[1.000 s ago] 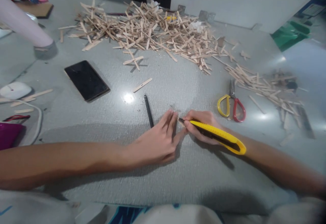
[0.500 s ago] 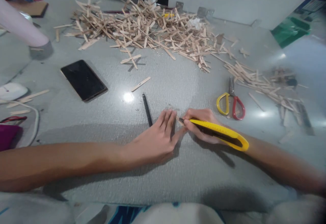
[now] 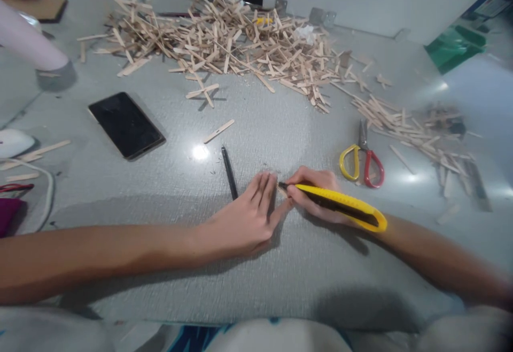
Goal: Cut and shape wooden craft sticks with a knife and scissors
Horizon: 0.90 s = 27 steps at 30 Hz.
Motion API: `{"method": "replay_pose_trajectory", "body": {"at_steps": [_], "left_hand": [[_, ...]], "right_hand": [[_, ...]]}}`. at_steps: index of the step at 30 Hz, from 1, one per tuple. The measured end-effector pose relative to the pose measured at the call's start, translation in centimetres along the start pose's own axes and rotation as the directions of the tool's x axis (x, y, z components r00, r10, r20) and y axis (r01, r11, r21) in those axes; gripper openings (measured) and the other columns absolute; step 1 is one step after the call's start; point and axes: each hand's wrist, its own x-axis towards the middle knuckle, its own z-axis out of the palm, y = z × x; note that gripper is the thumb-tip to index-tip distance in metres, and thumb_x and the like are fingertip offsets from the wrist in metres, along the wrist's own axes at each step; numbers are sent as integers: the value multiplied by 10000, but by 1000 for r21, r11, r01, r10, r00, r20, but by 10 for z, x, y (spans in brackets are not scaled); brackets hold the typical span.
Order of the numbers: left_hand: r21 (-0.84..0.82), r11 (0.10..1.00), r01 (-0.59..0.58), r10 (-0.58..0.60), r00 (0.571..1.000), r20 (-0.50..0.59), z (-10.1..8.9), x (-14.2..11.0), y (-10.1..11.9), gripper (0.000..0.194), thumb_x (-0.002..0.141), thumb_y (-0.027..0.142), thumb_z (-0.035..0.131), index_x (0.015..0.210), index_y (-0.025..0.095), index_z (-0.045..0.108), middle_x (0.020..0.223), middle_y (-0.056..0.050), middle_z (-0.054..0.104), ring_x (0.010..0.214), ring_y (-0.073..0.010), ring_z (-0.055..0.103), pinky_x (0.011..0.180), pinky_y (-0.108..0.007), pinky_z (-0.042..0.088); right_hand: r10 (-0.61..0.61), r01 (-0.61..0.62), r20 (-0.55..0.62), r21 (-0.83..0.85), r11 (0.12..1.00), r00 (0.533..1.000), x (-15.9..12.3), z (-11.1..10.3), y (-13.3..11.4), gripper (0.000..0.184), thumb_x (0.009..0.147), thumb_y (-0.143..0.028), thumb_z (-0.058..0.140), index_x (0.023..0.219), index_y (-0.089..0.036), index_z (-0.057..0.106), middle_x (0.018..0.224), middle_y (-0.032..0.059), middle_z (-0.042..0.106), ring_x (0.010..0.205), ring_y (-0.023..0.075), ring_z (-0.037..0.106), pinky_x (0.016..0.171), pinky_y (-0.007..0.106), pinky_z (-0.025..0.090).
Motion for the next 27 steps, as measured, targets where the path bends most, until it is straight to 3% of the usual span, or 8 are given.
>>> {"method": "replay_pose_trajectory", "body": {"at_steps": [8, 18, 23, 27], "left_hand": [[-13, 1000, 10, -9, 1000, 19, -2, 1, 0, 965, 1059, 434, 611, 1696, -142, 171, 1496, -484, 566, 1479, -552, 575, 1247, -711, 347], [43, 999, -3, 3, 1000, 3, -3, 1, -1, 963, 1037, 477, 646, 1664, -151, 272, 1439, -483, 614, 1428, -560, 621, 1222, -701, 395], [32, 999, 2, -2, 1000, 2, -3, 1, -1, 877, 1047, 376, 640, 1672, -129, 288, 1461, -457, 619, 1447, -528, 620, 1233, -698, 399], [43, 999, 12, -11, 1000, -26, 0, -1, 0, 926, 1031, 310, 651, 1692, -151, 195, 1465, -480, 597, 1442, -538, 618, 1227, -694, 408]], "right_hand": [[34, -35, 24, 26, 999, 999, 0, -1, 1, 96, 1068, -268, 656, 1015, -197, 692, 732, -32, 679, 577, 98, 603, 572, 232, 445], [17, -17, 6, 18, 1000, 1000, 0, 2, 4, 91, 1062, -268, 670, 995, -209, 687, 729, -28, 688, 585, 110, 608, 582, 243, 457], [22, -23, 27, 45, 999, 999, 1, 1, 4, 107, 1078, -256, 653, 986, -208, 680, 726, -30, 678, 593, 113, 604, 598, 250, 464], [-42, 39, 72, 40, 998, 996, 5, -1, 4, 128, 1093, -237, 612, 981, -203, 662, 750, -23, 675, 606, 112, 610, 606, 248, 468]]}}
